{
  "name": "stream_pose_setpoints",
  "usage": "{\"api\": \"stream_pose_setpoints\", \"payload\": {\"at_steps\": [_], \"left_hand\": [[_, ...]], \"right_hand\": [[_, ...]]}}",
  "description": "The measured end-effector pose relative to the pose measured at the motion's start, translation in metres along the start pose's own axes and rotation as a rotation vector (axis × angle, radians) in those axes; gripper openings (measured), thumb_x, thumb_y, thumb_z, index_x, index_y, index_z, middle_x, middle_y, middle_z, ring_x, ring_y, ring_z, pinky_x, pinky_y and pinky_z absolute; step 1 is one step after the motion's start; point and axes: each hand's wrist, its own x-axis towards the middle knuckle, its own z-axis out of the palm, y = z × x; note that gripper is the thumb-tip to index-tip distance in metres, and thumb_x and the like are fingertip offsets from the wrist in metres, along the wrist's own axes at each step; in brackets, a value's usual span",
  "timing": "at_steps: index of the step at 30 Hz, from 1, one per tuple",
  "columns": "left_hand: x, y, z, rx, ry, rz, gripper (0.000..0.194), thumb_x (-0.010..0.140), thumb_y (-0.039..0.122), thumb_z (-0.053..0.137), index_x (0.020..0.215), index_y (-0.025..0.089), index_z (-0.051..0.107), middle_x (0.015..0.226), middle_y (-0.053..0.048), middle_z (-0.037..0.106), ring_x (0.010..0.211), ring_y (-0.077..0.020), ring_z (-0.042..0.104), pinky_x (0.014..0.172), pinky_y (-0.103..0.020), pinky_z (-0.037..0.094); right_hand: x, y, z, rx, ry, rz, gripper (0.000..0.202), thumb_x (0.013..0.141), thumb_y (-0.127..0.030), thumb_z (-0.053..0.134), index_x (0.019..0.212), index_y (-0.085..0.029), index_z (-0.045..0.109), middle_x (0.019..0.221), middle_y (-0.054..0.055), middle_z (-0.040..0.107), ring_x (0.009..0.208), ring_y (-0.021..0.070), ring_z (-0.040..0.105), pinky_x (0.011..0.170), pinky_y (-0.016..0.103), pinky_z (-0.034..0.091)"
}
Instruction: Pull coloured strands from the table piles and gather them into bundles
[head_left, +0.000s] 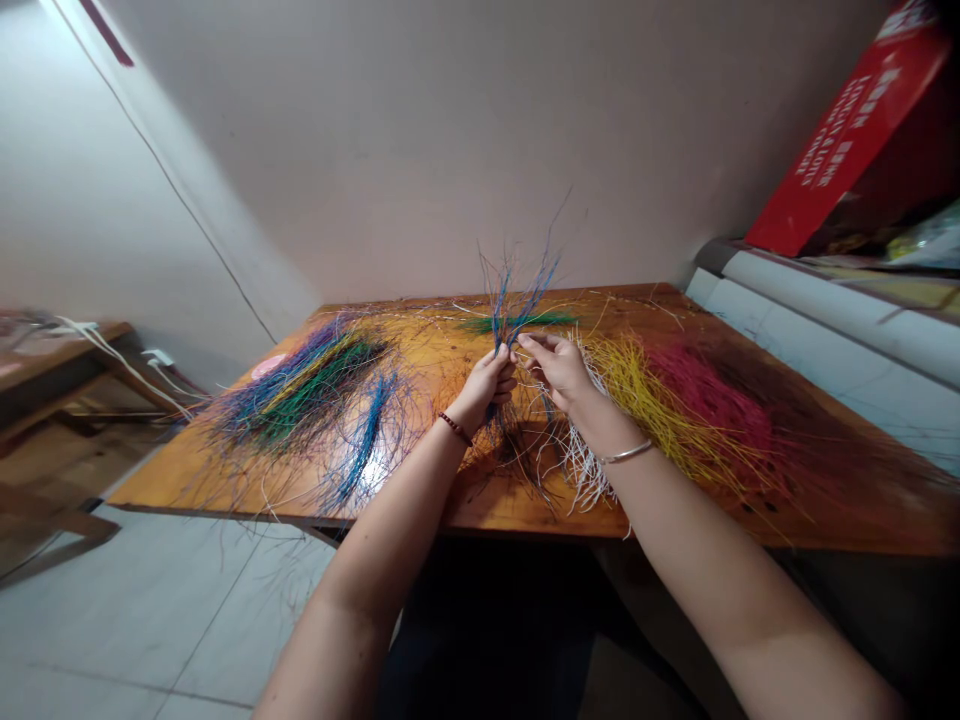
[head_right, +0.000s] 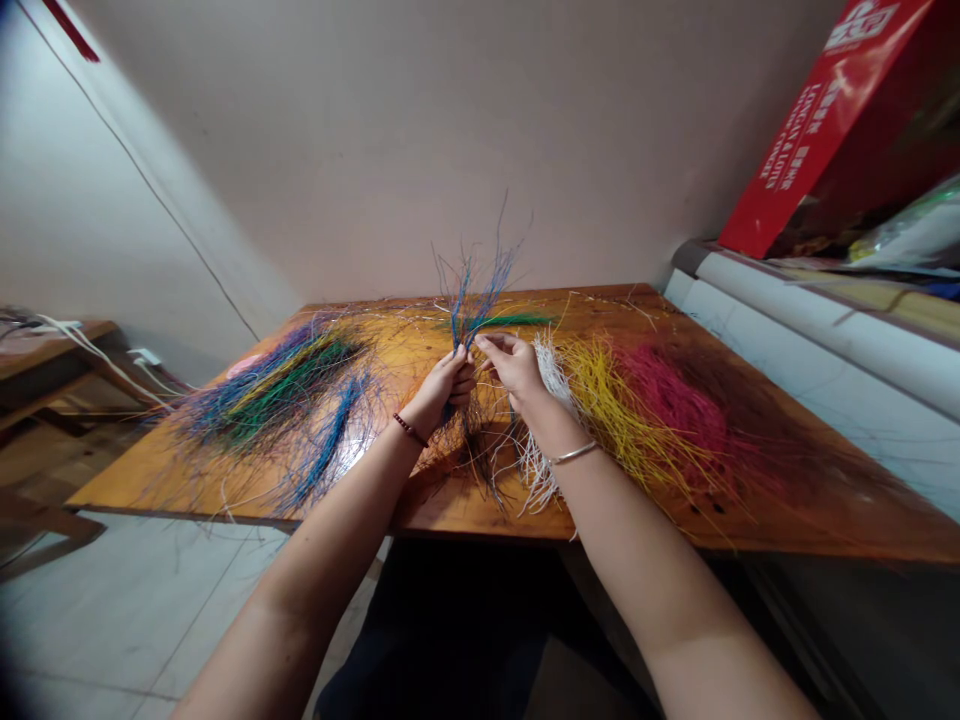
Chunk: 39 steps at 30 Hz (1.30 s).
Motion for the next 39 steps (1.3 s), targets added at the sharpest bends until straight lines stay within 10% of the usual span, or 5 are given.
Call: {"api": "stream_pose_setpoints", "payload": {"at_steps": [20,28,39], "left_hand": [[0.008,-0.013,0.002,0.294,0.213,0.22,0.033,0.083,0.05,0.054,0.075,0.018,0.049,0.048,0.009,0.028,0.039,-0.0046,0.024,0.04,-0.018,0.019],[0.011,-0.017,-0.006,0.694,0.303,0.459,0.027,0.087,0.036,0.05,0.071,0.015,0.055,0.069,0.0,0.054,0.065,-0.011,0.046,0.062,-0.022,0.035],[0.008,-0.013,0.004,0.333,0.286,0.197,0.032,0.082,0.047,0.058,0.072,0.017,0.052,0.051,0.006,0.034,0.044,-0.0061,0.031,0.043,-0.019,0.025]], "right_hand": [[0.002,0.006,0.001,-0.077,0.045,-0.112,0.04,0.054,-0.043,0.078,0.078,-0.012,0.072,0.074,0.006,0.069,0.046,0.007,0.05,0.044,0.021,0.04],[0.0,0.003,0.004,-0.05,0.07,-0.021,0.031,0.052,-0.037,0.076,0.07,-0.013,0.069,0.072,0.006,0.068,0.049,0.0073,0.052,0.041,0.019,0.037],[-0.002,0.001,0.005,-0.052,0.097,0.038,0.021,0.058,-0.033,0.072,0.064,-0.014,0.065,0.059,0.0,0.061,0.044,0.0054,0.046,0.041,0.018,0.035]]}}
